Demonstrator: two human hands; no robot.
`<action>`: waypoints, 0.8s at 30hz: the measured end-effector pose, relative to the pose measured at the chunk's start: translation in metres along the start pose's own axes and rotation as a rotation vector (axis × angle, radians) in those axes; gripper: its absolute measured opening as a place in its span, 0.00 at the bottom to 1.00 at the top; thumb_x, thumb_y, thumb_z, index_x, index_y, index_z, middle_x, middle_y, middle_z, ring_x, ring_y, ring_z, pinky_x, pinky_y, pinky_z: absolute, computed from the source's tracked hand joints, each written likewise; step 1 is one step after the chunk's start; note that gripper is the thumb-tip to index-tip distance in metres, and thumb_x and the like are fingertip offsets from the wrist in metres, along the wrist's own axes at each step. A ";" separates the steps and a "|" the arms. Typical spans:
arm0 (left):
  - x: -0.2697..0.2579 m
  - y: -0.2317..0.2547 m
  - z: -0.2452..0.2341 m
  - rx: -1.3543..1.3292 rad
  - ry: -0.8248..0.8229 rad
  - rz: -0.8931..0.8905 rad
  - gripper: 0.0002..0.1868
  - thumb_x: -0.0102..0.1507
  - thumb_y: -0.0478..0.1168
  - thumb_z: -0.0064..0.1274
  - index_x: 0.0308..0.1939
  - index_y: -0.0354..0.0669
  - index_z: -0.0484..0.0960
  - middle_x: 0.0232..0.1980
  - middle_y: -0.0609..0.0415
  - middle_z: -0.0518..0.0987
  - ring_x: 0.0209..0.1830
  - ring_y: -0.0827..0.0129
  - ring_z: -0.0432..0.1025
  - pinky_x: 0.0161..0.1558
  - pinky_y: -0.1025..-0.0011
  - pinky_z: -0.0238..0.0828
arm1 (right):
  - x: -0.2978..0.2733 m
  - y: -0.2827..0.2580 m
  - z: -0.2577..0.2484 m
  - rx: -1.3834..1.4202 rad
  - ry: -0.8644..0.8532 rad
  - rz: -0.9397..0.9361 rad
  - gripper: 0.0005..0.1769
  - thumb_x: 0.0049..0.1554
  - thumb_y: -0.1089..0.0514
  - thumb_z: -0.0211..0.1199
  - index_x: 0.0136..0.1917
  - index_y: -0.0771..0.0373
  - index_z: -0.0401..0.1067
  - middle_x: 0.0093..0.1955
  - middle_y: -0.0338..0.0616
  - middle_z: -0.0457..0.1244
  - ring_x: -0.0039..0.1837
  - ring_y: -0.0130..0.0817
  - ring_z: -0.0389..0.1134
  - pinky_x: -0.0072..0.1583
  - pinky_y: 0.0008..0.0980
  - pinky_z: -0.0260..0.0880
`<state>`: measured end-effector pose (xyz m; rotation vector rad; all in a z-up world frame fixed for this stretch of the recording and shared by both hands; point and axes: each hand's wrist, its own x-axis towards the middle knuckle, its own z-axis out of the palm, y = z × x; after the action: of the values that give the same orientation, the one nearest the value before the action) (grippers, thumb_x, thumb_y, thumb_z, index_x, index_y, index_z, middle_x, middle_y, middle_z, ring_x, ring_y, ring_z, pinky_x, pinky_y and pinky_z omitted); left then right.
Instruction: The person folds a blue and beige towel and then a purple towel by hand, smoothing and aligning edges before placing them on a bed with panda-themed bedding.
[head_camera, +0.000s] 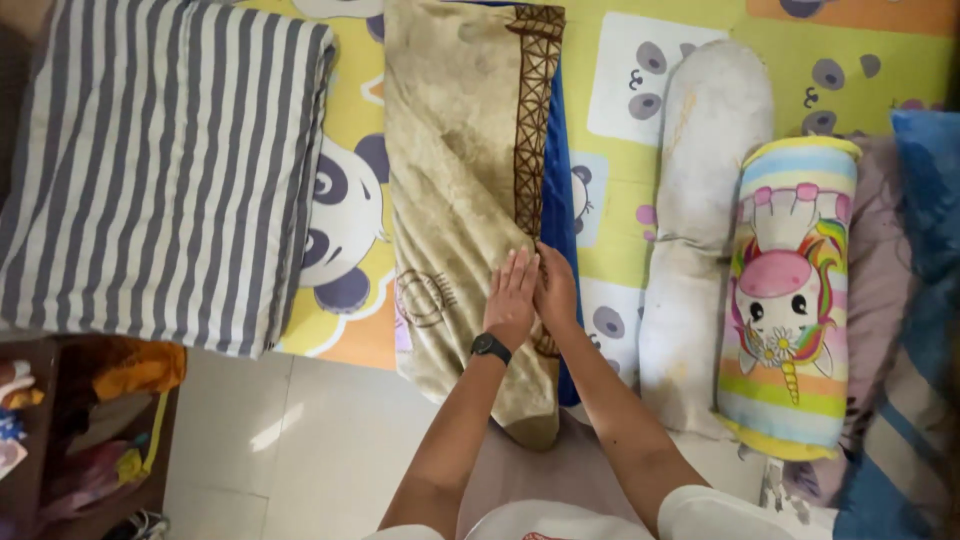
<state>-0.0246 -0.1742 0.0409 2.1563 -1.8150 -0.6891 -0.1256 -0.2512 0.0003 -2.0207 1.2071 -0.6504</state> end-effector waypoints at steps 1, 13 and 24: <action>0.014 -0.003 -0.009 0.025 -0.003 0.006 0.48 0.63 0.31 0.47 0.83 0.50 0.39 0.84 0.46 0.43 0.85 0.51 0.38 0.78 0.50 0.44 | 0.016 0.002 0.004 -0.006 0.021 0.005 0.25 0.64 0.57 0.56 0.74 0.60 0.66 0.68 0.53 0.64 0.72 0.52 0.62 0.74 0.49 0.58; 0.162 -0.063 0.052 0.094 0.079 -0.084 0.29 0.66 0.44 0.52 0.68 0.40 0.61 0.66 0.43 0.62 0.71 0.51 0.55 0.67 0.56 0.58 | 0.216 0.136 0.090 0.108 0.055 0.462 0.39 0.60 0.37 0.64 0.77 0.55 0.60 0.71 0.52 0.63 0.72 0.48 0.63 0.70 0.46 0.65; 0.222 -0.083 0.074 0.241 0.001 -0.423 0.49 0.55 0.80 0.49 0.55 0.37 0.70 0.40 0.46 0.76 0.44 0.56 0.73 0.48 0.56 0.71 | 0.341 0.127 0.099 0.555 0.002 0.813 0.60 0.55 0.30 0.75 0.83 0.61 0.47 0.80 0.66 0.46 0.79 0.62 0.54 0.73 0.58 0.60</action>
<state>0.0356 -0.3655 -0.1060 2.7400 -1.5158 -0.5711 0.0255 -0.5681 -0.1362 -0.9533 1.4944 -0.4886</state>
